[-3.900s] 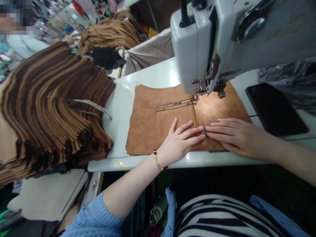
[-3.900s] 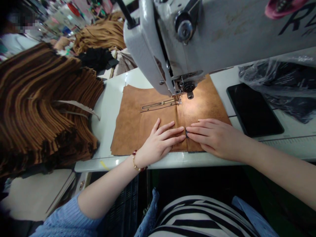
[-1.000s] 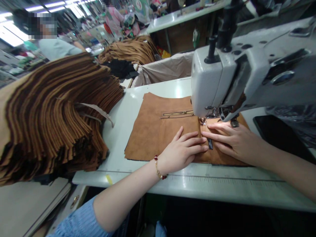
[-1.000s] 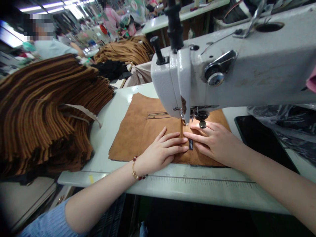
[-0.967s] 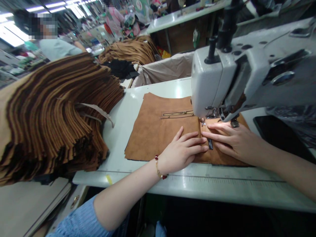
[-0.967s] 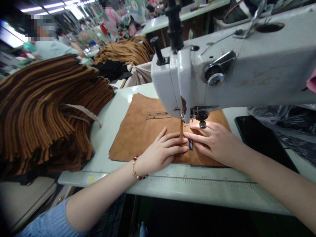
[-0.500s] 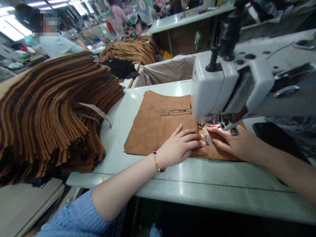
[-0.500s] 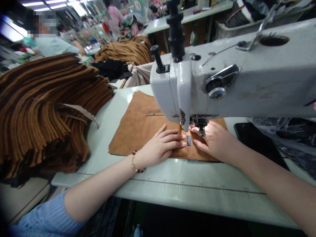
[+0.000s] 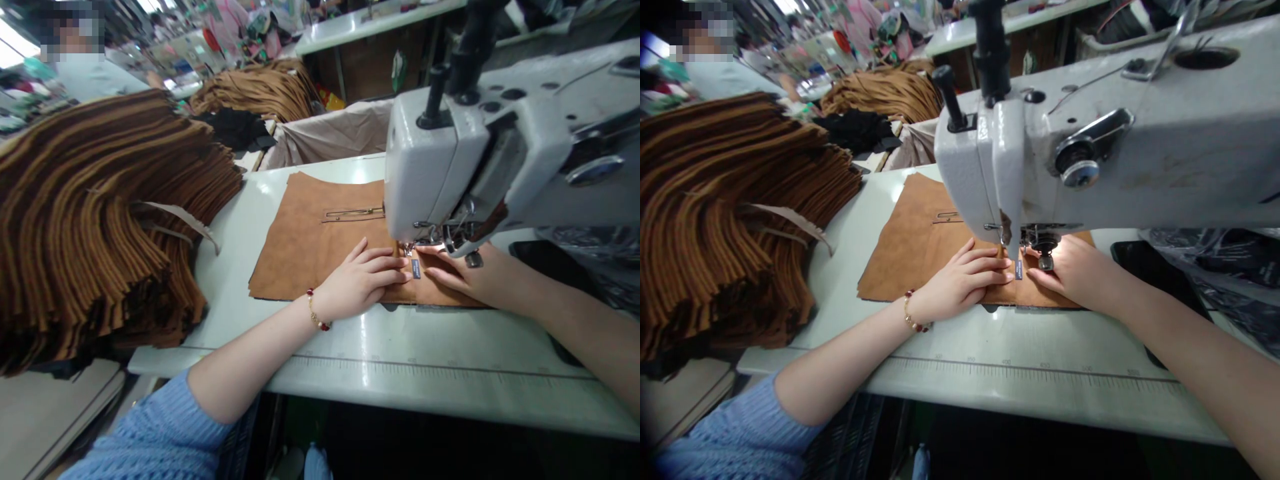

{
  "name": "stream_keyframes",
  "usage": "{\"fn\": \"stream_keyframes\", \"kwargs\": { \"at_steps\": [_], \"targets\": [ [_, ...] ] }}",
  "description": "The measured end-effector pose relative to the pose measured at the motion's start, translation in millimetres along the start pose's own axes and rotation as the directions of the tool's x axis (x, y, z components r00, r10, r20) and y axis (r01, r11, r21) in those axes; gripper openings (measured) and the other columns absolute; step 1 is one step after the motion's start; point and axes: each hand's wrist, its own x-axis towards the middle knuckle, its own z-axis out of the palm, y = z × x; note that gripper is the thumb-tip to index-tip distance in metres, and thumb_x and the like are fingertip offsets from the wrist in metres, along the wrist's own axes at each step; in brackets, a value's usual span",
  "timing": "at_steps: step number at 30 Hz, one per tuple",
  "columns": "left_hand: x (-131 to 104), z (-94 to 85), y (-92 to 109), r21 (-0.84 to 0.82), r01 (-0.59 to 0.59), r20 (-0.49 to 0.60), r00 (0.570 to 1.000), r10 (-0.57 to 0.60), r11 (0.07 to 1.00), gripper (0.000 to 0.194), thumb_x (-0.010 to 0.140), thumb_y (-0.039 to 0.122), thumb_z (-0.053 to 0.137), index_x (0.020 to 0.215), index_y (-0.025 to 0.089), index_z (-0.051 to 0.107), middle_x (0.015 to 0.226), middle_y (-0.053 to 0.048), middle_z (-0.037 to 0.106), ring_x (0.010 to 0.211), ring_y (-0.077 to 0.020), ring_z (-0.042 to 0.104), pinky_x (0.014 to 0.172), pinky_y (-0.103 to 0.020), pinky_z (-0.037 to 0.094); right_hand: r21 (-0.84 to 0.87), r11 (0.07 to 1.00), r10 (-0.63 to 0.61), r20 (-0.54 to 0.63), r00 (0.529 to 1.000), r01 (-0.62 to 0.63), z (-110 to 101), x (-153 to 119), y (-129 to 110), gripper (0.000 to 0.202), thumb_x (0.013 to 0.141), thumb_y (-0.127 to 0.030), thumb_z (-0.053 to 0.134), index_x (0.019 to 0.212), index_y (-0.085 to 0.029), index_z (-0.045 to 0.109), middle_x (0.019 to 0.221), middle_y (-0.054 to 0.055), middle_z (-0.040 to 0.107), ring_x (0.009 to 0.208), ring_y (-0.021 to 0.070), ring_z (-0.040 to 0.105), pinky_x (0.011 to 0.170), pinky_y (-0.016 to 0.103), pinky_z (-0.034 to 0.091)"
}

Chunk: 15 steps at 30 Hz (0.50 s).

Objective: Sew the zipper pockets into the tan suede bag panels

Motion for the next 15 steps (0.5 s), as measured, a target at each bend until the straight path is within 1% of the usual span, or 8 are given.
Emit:
{"fn": "stream_keyframes", "kwargs": {
  "at_steps": [3,5,8,10,15],
  "targets": [
    [-0.6,-1.0,0.8,0.011,-0.008,0.009,1.000,0.008,1.000,0.038,0.102,0.019,0.045,0.134,0.032,0.061,0.151,0.000,0.053,0.146,-0.0241,0.038,0.127,-0.058,0.013,0.047,0.999,-0.018,0.070,0.997,0.015,-8.8,-5.7,-4.3,0.038,0.096,-0.028,0.055,0.134,-0.026,0.064,0.125,0.008,0.071,0.104,0.0258,0.070,0.086,0.039,0.056],
    [-0.8,-1.9,1.6,0.016,-0.013,0.016,1.000,0.013,1.000,0.037,0.103,0.020,0.045,0.133,0.032,0.062,0.151,0.000,0.053,0.146,-0.0246,0.038,0.126,-0.060,0.013,0.100,0.994,-0.050,0.080,0.996,0.042,-12.1,-9.9,-9.1,0.038,0.097,-0.024,0.054,0.133,-0.029,0.065,0.130,0.005,0.069,0.111,0.0241,0.068,0.090,0.036,0.055],
    [-1.7,-2.7,3.7,0.018,-0.015,0.029,0.999,0.014,1.000,0.036,0.104,0.021,0.044,0.133,0.033,0.063,0.150,0.000,0.054,0.146,-0.0246,0.038,0.126,-0.060,0.015,0.117,0.989,-0.098,0.047,0.994,0.092,-10.9,-14.4,-14.5,0.035,0.097,-0.020,0.052,0.128,-0.028,0.068,0.131,0.003,0.069,0.117,0.0227,0.065,0.096,0.035,0.053],
    [-2.6,-2.6,5.3,0.018,-0.008,0.032,0.999,0.008,1.000,0.037,0.104,0.021,0.044,0.134,0.034,0.062,0.150,0.000,0.055,0.146,-0.0245,0.038,0.126,-0.060,0.015,0.125,0.986,-0.112,0.040,0.993,0.107,-8.0,-15.7,-15.7,0.035,0.097,-0.019,0.052,0.127,-0.026,0.068,0.132,0.003,0.068,0.120,0.0226,0.064,0.100,0.037,0.052],
    [-3.9,-0.5,7.6,0.021,0.014,0.025,1.000,-0.014,1.000,0.038,0.104,0.020,0.044,0.134,0.034,0.061,0.149,0.000,0.055,0.147,-0.0237,0.038,0.126,-0.059,0.015,0.119,0.988,-0.108,0.052,0.993,0.101,-5.6,-14.4,-16.6,0.036,0.096,-0.018,0.052,0.127,-0.025,0.068,0.136,0.005,0.066,0.119,0.0244,0.064,0.100,0.042,0.053]
  ]
}}
